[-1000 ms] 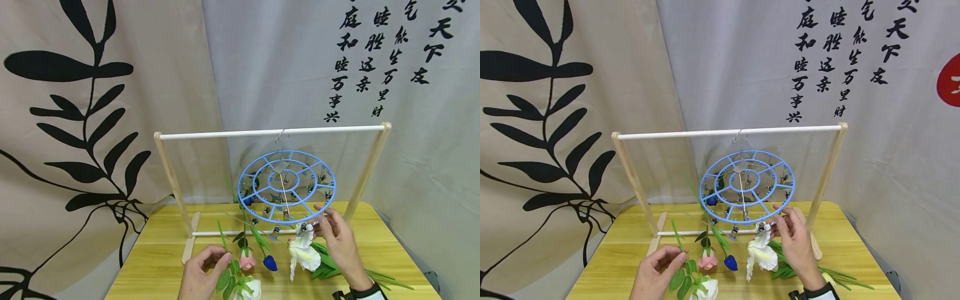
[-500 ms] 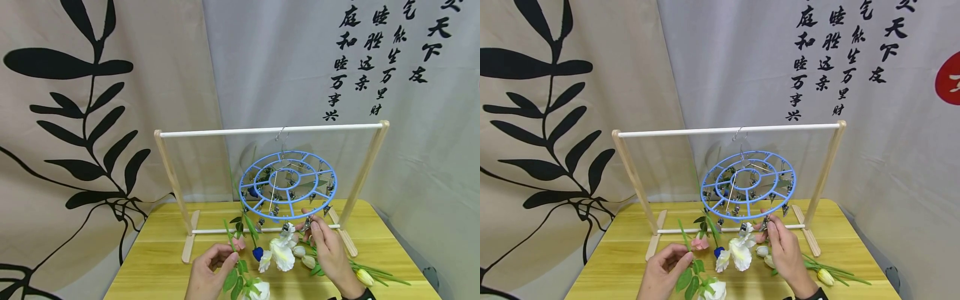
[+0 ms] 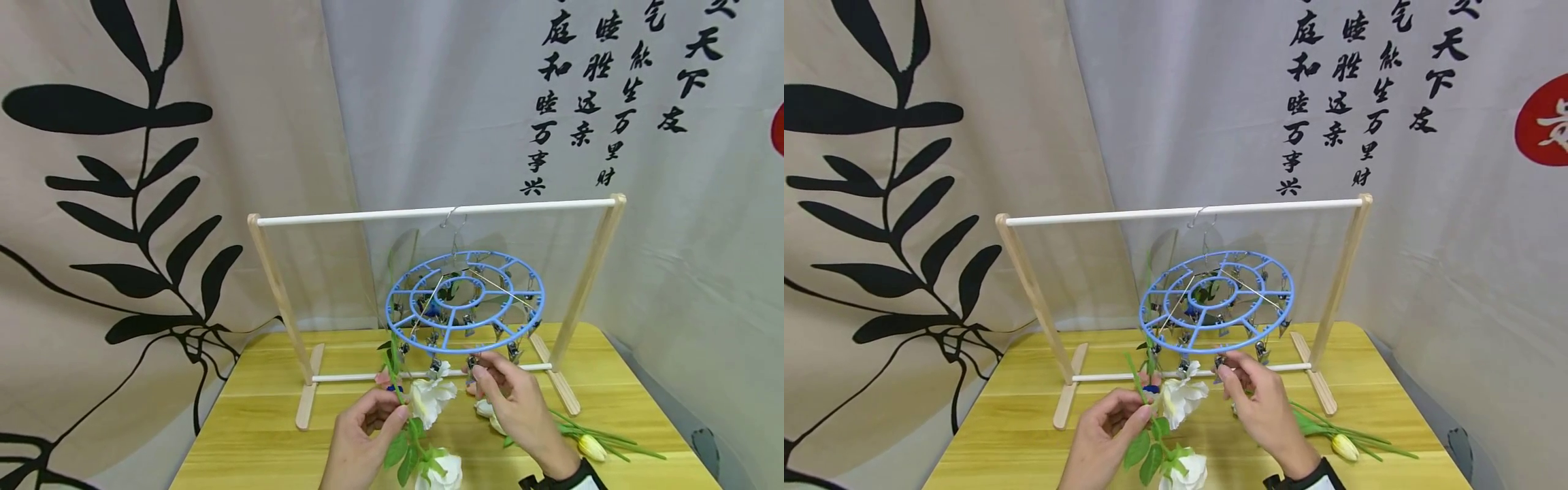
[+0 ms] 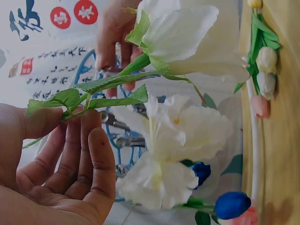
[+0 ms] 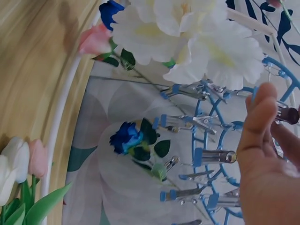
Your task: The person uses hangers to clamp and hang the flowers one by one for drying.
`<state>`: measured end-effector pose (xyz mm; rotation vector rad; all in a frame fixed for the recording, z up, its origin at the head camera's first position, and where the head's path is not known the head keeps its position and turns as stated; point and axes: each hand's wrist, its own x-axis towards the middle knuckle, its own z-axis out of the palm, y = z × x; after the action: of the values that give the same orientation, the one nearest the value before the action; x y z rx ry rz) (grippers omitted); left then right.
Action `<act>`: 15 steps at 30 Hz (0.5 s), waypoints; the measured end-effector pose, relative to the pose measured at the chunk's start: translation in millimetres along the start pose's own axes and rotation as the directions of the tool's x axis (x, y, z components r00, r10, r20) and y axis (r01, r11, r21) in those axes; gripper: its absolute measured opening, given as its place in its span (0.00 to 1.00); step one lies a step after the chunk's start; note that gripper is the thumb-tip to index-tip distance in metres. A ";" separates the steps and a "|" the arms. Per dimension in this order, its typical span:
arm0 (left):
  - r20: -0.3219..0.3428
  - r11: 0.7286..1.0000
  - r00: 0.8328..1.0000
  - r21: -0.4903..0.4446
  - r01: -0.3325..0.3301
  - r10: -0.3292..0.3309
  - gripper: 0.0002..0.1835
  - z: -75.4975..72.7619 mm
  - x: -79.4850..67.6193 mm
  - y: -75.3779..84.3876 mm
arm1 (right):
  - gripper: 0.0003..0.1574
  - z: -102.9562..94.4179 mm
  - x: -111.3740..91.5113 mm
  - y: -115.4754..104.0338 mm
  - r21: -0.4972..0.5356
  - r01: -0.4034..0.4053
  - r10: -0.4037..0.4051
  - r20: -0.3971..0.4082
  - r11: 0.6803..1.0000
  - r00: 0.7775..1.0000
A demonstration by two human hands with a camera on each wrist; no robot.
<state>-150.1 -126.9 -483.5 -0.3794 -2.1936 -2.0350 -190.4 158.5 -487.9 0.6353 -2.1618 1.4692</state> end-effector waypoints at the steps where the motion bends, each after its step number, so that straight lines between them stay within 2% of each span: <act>1: 0.001 1.000 1.000 0.000 -0.015 0.015 0.03 2.1 0.8 -0.2 | 0.15 1.3 1.6 -0.4 0.012 0.025 -0.025 0.002 1.000 1.000; 7: 0.020 0.998 0.998 -0.001 -0.059 0.059 0.03 12.9 3.8 -0.4 | 0.14 7.5 6.5 -3.4 0.108 0.068 -0.073 0.046 0.992 0.996; 10: 0.012 0.999 0.999 0.001 -0.043 0.043 0.03 15.9 4.6 0.4 | 0.11 11.8 7.2 -7.5 0.137 0.053 -0.063 0.069 0.989 0.996; 15: -0.028 1.000 1.000 -0.004 0.004 -0.004 0.05 17.7 9.0 2.2 | 0.17 18.9 9.7 -13.3 0.125 0.052 -0.060 0.062 0.991 0.996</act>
<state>-156.8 -108.3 -480.5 -0.3453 -2.1758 -2.0344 -192.1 135.3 -478.7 0.7909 -2.0955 1.5821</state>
